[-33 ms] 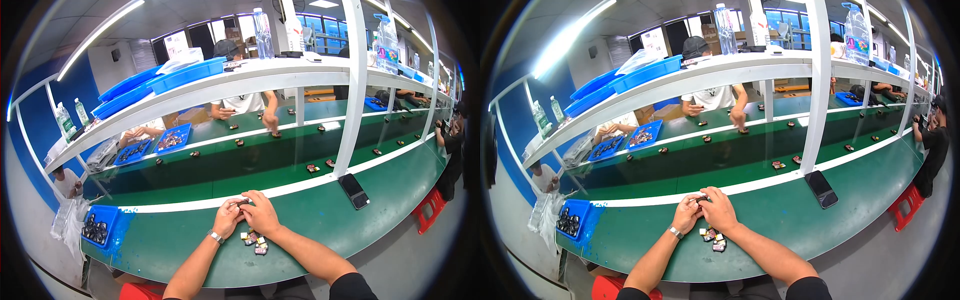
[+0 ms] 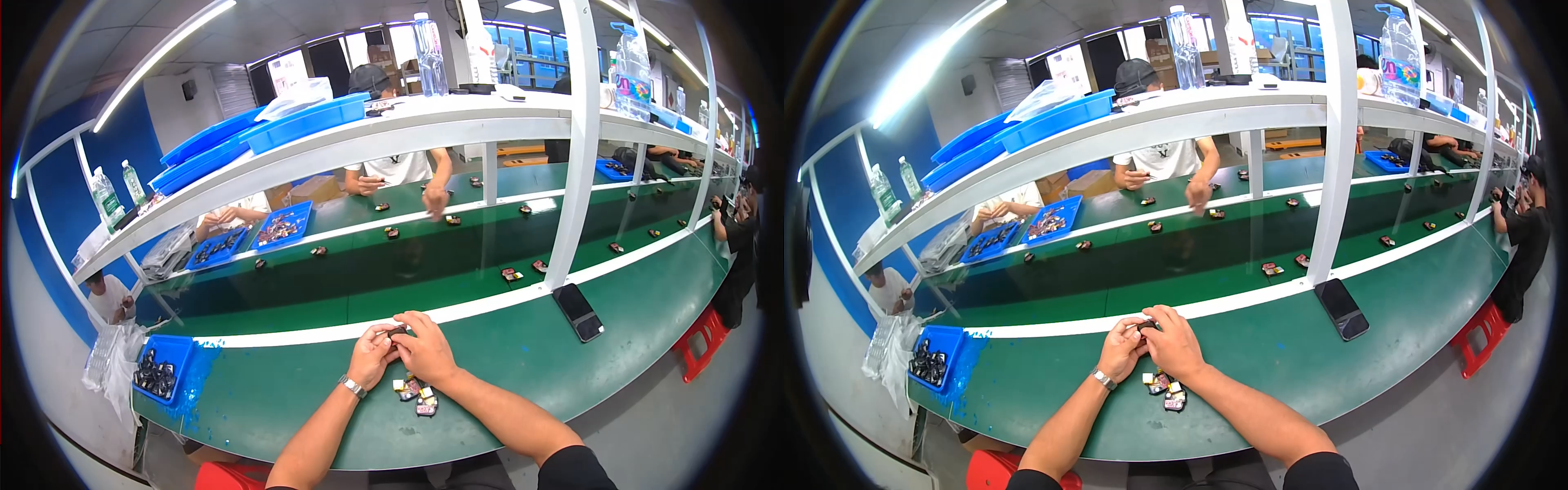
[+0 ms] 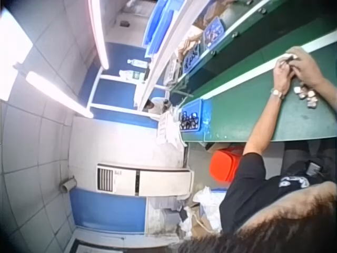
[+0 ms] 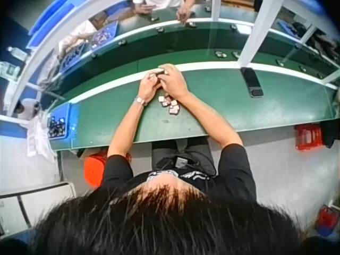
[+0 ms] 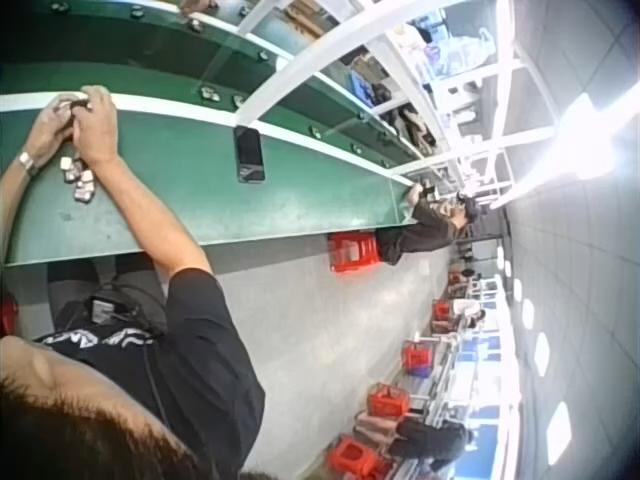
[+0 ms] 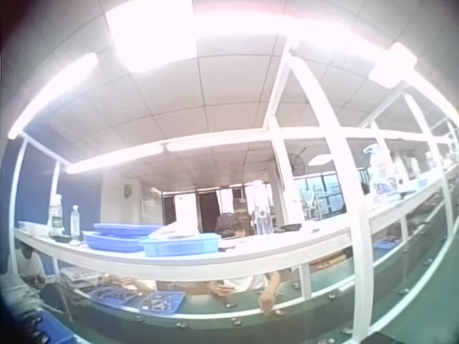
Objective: The worker is assembling small electronic or mechanical components by fitting them together at a factory workbench.
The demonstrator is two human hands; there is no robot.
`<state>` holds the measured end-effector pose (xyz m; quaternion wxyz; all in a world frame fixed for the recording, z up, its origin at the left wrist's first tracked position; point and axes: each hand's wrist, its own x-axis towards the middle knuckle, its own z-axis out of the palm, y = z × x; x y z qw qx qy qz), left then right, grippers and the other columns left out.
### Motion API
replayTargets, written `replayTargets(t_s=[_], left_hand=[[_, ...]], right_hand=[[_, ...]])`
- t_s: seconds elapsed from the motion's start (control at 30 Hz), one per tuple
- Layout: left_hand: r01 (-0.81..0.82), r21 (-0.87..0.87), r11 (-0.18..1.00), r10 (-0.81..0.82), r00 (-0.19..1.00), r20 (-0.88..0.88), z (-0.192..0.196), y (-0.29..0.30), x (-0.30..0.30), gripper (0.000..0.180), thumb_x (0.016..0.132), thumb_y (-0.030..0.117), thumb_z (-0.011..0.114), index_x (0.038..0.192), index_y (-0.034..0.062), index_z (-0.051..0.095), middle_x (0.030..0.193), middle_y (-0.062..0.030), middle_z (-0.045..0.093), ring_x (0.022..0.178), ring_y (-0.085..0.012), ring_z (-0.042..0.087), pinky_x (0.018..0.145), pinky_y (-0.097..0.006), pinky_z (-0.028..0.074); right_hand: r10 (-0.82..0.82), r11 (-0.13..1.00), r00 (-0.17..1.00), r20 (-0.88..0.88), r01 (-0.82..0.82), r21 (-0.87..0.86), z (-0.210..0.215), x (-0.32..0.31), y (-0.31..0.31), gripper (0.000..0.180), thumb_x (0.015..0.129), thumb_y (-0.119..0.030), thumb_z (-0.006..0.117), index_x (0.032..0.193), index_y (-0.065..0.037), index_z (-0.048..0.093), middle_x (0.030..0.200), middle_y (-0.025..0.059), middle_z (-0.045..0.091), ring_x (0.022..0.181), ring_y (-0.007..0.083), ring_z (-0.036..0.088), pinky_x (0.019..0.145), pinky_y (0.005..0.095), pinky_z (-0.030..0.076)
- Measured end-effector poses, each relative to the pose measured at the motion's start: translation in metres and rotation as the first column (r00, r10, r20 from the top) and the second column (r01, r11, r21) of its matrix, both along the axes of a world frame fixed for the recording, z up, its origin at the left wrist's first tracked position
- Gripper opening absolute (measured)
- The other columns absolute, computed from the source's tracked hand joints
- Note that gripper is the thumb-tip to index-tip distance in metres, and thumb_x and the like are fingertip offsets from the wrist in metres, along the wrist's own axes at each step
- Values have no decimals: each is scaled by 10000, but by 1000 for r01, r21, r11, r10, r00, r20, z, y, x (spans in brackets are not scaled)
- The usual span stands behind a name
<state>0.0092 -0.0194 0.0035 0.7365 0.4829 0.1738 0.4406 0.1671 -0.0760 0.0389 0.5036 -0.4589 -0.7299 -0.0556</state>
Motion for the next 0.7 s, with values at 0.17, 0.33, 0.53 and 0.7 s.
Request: replayTargets(t_s=[0.17, 0.33, 0.53, 0.7], left_hand=[[-73, 5, 997, 73, 995, -62, 1, -4, 3, 242, 966, 59, 553, 1201, 39, 498, 1241, -126, 603, 1103, -212, 617, 937, -380, 538], [-101, 36, 994, 103, 993, -60, 2, -5, 3, 238, 966, 50, 546, 1198, 36, 496, 1241, -135, 602, 1106, -223, 617, 938, -388, 539], [-42, 22, 999, 42, 999, 1, 2, -3, 3, 259, 963, 82, 571, 1204, 34, 490, 1258, -146, 593, 1131, -233, 605, 955, -402, 532], [-25, 21, 999, 25, 999, 20, 2, -4, 2, 271, 962, 88, 575, 1213, 33, 488, 1283, -150, 582, 1138, -240, 603, 967, -407, 529]], right_hand=[[42, 999, 998, -37, -42, 18, -5, -1, 3, 201, 692, 16, 690, 888, -28, 695, 1204, 107, 602, 1158, 329, 535, 964, 423, 469], [96, 994, 994, 50, -99, 52, 6, 5, 4, 191, 695, 2, 695, 883, -35, 698, 1226, 110, 595, 1172, 336, 528, 978, 434, 460], [45, 999, 999, -30, -44, 14, 3, 4, -1, 146, 720, -30, 673, 864, -23, 696, 1227, 101, 595, 1191, 314, 513, 979, 423, 451], [88, 995, 986, -145, -92, -27, -6, 4, 4, 141, 727, -35, 676, 864, -41, 709, 1216, 94, 608, 1191, 314, 513, 984, 415, 452]])
